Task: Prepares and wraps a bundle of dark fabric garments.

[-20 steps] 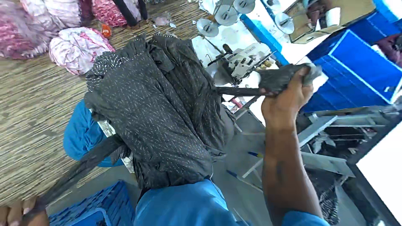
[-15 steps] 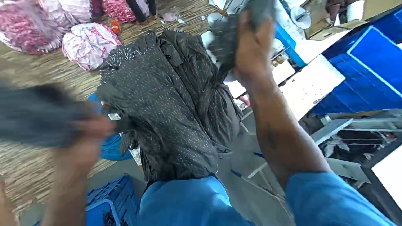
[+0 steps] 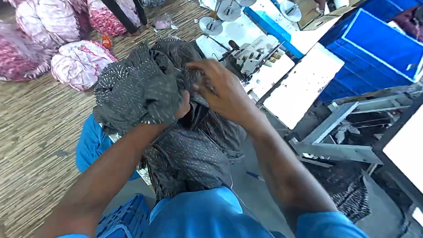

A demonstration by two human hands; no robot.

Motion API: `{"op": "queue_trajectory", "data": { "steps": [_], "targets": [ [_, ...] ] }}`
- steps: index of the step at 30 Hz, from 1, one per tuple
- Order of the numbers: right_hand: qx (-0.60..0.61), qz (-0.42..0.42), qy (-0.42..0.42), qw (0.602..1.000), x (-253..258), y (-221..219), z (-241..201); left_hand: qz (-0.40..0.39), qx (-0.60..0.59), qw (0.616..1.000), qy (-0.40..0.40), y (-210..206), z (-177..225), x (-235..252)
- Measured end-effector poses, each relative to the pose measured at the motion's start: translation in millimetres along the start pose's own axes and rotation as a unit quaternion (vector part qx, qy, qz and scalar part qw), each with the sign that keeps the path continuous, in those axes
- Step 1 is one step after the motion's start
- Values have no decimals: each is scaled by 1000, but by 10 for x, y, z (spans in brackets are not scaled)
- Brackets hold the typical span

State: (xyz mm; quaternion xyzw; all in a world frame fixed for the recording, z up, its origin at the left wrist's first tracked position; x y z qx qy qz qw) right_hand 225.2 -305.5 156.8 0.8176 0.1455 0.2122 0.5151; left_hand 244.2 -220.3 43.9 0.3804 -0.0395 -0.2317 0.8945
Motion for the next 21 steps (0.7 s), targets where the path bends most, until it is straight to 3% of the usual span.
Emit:
{"op": "queue_trajectory", "data": {
  "steps": [1, 2, 4, 7, 11, 14, 16, 19, 21],
  "targets": [
    [2, -23, -74, 997, -149, -183, 242, -122, 50, 986, 99, 29, -4, 41],
    [7, -54, -124, 991, -279, -432, 418, -191, 75, 968, 144, 52, -84, 67],
    [14, -75, -177, 981, -446, -852, 536, -252, 55, 954, 150, 56, -229, 66],
    [-51, 29, -154, 986, -465, -815, 453, -309, 24, 946, 92, 142, -321, -18],
    [-122, 181, -58, 974, -344, -244, 330, -302, -84, 947, 71, 236, -495, -397],
    [-46, 221, 17, 974, 105, -263, 160, -230, -112, 958, 131, 99, -382, -639],
    [37, 156, 41, 986, 394, -574, 84, -137, -53, 979, 140, 208, -316, -706],
    [62, -149, 47, 986, 325, -1284, 97, 11, 44, 995, 88, 509, -265, -832],
    [77, -260, 29, 962, 82, -1431, 191, 86, 57, 994, 40, 578, -245, -860]
  ]
}}
Point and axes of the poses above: each hand's wrist, its own x-axis towards the middle knuckle, its own y-axis out of the back of the hand, z = x × y, the point moved 9 cm from there along x, towards the middle knuckle, and after that the axes turned 15 degrees about -x, right-handed, at the moved point
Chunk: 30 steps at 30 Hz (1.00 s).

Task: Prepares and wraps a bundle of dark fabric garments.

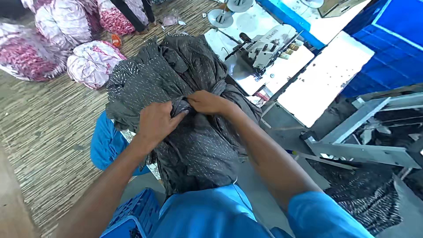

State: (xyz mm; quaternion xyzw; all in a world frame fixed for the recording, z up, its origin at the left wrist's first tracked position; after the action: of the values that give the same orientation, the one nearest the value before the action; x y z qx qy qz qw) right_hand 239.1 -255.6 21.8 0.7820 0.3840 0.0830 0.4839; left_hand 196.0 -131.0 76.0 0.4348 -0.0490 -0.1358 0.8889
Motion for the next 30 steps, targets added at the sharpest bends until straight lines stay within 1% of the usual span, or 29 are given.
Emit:
{"op": "queue_trajectory", "data": {
  "steps": [1, 2, 4, 5, 6, 7, 8, 9, 10, 11, 12, 13, 14, 15, 16, 17, 18, 19, 20, 21, 22, 23, 24, 25, 26, 27, 30],
  "targets": [
    [13, -25, -15, 1000, -82, -6, 39, 22, 0, 999, -25, -35, 19, 25],
    [17, -44, -31, 998, -152, 5, 60, 17, 5, 999, -51, -98, 57, 48],
    [-11, -60, -58, 996, -240, 59, 99, -30, 17, 993, -112, -214, 145, 117],
    [-60, -38, -65, 995, -267, 114, 111, -48, 10, 990, -134, -242, 154, 165],
    [-126, 13, -79, 989, -310, 179, 97, -65, -17, 989, -132, -259, 112, 206],
    [-175, 70, -113, 976, -398, 239, 62, -93, -62, 989, -93, -271, 19, 244],
    [-195, 141, -146, 960, -522, 291, 20, -130, -126, 983, -28, -287, -103, 273],
    [-192, 204, -175, 944, -673, 311, -19, -160, -215, 962, 49, -317, -236, 283],
    [-164, 267, -201, 928, -845, 293, -50, -171, -323, 922, 131, -365, -359, 256],
    [-107, 331, -218, 912, -1013, 221, -61, -174, -419, 865, 213, -434, -456, 190],
    [-30, 373, -232, 898, -1131, 83, -36, -175, -487, 805, 289, -517, -523, 94],
    [54, 373, -244, 894, -1154, -97, 25, -175, -531, 757, 339, -602, -552, 10],
    [132, 338, -252, 897, -1091, -279, 82, -177, -561, 720, 368, -678, -543, -59],
    [199, 288, -253, 902, -977, -420, 102, -184, -576, 700, 379, -739, -507, -109],
    [255, 251, -243, 902, -843, -491, 85, -189, -580, 699, 372, -771, -462, -124],
    [312, 221, -222, 897, -696, -498, 37, -197, -570, 719, 344, -753, -430, -86],
    [366, 192, -193, 890, -558, -477, -52, -202, -538, 765, 291, -673, -418, -5],
    [385, 165, -171, 892, -451, -466, -150, -203, -466, 835, 210, -527, -412, 92],
    [348, 145, -167, 911, -388, -472, -226, -193, -344, 912, 111, -348, -387, 166],
    [272, 124, -171, 939, -357, -486, -289, -169, -211, 963, 16, -193, -338, 192],
    [183, 111, -172, 961, -344, -494, -355, -147, -93, 982, -70, -96, -275, 165],
    [94, 104, -172, 975, -332, -484, -412, -132, -11, 981, -139, -34, -211, 112],
    [19, 101, -163, 981, -312, -447, -471, -119, 38, 974, -190, 31, -172, 62],
    [-37, 95, -145, 984, -281, -400, -539, -106, 55, 968, -222, 125, -174, 14],
    [-74, 86, -119, 986, -243, -356, -631, -92, 58, 966, -236, 242, -223, -51],
    [-98, 83, -87, 988, -204, -322, -756, -79, 60, 967, -233, 364, -316, -151],
    [-147, 88, 8, 985, -149, -404, -1256, -13, 66, 984, -167, 676, -760, -681]
  ]
}}
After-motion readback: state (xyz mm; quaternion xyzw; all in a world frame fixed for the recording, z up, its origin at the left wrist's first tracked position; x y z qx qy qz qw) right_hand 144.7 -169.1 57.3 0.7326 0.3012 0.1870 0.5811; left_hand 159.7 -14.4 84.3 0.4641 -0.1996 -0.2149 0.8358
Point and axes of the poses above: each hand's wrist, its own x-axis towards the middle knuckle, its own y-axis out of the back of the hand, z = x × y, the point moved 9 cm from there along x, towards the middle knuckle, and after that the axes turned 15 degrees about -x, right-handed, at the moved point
